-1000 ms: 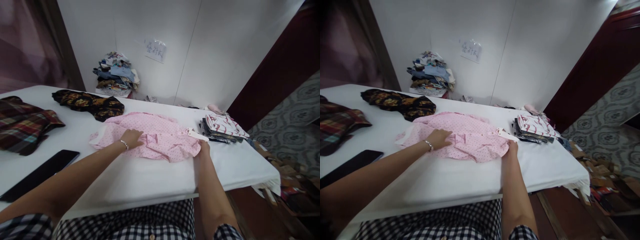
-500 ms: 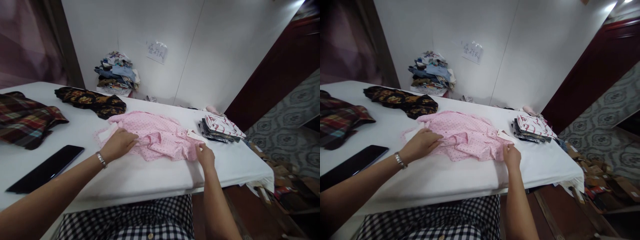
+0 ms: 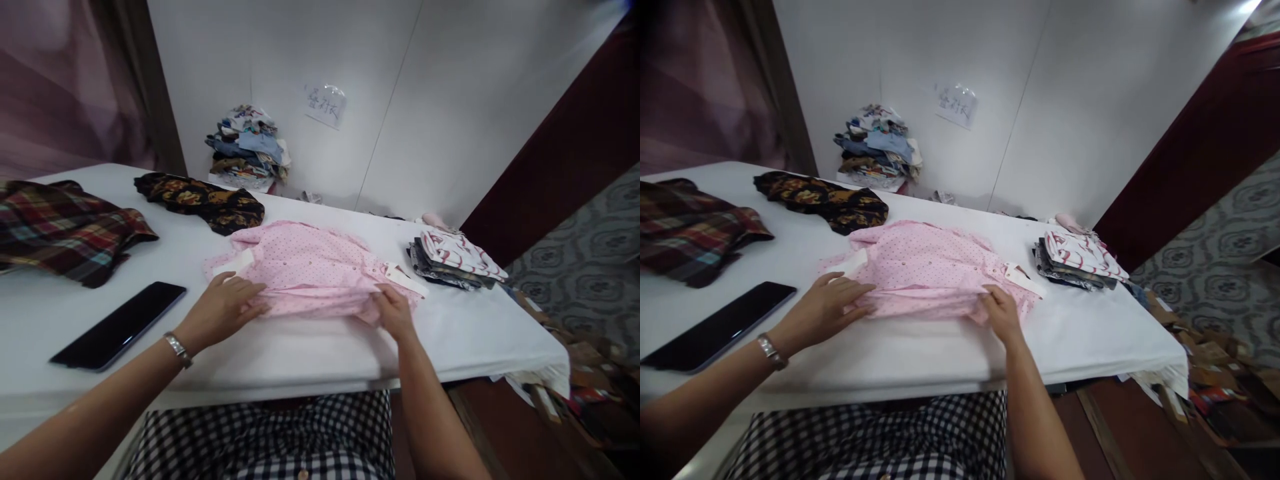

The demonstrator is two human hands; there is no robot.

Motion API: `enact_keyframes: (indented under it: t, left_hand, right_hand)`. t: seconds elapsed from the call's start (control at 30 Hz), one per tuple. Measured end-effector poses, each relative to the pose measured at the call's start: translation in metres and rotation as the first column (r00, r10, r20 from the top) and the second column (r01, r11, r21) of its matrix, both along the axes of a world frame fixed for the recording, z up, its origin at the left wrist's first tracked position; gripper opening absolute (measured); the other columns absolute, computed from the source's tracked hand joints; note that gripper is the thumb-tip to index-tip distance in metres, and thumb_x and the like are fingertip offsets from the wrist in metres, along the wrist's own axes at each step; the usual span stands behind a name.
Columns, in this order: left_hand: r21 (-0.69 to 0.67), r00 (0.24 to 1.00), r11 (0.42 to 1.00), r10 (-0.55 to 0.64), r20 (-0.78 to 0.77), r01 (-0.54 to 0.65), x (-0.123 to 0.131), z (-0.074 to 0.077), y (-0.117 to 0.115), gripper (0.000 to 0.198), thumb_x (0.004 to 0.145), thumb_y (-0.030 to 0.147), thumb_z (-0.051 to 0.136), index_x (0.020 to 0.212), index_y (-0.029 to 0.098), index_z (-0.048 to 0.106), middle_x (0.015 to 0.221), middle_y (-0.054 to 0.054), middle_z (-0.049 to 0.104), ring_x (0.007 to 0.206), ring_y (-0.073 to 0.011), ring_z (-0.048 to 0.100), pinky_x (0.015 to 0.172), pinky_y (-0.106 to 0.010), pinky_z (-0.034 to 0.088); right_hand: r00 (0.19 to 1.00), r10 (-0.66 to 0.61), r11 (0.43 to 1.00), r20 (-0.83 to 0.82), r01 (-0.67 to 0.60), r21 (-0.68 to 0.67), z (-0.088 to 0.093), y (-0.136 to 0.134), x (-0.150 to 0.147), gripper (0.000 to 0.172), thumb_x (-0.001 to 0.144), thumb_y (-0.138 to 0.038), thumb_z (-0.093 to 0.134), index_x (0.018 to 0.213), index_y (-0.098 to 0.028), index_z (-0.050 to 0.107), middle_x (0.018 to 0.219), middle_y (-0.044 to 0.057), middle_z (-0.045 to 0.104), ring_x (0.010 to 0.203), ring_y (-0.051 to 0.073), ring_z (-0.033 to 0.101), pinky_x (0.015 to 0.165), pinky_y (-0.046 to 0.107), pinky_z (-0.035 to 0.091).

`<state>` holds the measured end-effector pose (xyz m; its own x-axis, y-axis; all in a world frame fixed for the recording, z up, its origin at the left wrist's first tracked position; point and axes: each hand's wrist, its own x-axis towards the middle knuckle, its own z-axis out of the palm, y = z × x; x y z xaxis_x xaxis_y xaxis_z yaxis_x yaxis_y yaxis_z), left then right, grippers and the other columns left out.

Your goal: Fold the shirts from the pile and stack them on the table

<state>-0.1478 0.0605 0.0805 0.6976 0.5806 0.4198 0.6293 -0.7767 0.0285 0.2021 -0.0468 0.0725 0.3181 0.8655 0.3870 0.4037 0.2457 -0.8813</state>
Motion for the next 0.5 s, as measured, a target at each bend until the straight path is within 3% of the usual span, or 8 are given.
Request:
enact_keyframes:
  t: [0.1,0.23,0.37,0.5]
  left_hand:
    - [0.011,0.999,0.999,-0.044,-0.001,0.044,-0.004,-0.001,0.0,0.029,0.088,0.043,0.052,0.106,0.023,0.064,0.1,-0.004,0.069,0.099,-0.022,0.06,0.103,-0.046,0.03]
    - [0.074,0.993,0.991,-0.113,0.035,0.11,-0.002,0.004,-0.006,0.021,0.091,0.03,0.047,0.089,0.022,0.067,0.088,-0.002,0.068,0.086,-0.0187,0.06,0.094,-0.041,0.037]
    - [0.179,0.982,0.977,-0.139,0.129,0.115,-0.008,0.006,-0.014,0.023,0.091,0.023,0.048,0.103,0.023,0.067,0.088,-0.004,0.067,0.078,-0.0173,0.057,0.079,-0.034,0.041]
    - [0.18,0.983,0.975,-0.149,0.111,0.127,-0.018,0.002,-0.023,0.024,0.091,0.021,0.048,0.107,0.021,0.066,0.086,-0.004,0.066,0.073,-0.0159,0.056,0.07,-0.03,0.041]
  right_hand:
    - [0.985,-0.091,0.996,-0.143,0.091,-0.004,0.015,-0.009,0.017,0.025,0.077,-0.043,0.062,0.08,-0.019,0.066,0.073,0.0,0.064,0.069,0.015,0.055,0.064,0.026,0.044]
    - [0.992,0.039,0.986,-0.117,-0.057,-0.155,0.008,-0.026,0.017,0.03,0.077,-0.048,0.064,0.075,-0.018,0.064,0.062,-0.002,0.055,0.058,0.012,0.047,0.055,0.024,0.038]
    - [0.975,0.045,0.975,-0.216,-0.09,-0.205,-0.007,-0.039,0.015,0.037,0.078,-0.053,0.063,0.067,-0.018,0.059,0.052,-0.005,0.046,0.049,0.01,0.037,0.048,0.022,0.03]
    - [0.984,0.005,0.975,-0.179,-0.045,-0.22,-0.009,-0.033,0.013,0.034,0.079,-0.05,0.062,0.069,-0.018,0.059,0.058,-0.005,0.048,0.055,0.01,0.041,0.052,0.022,0.033]
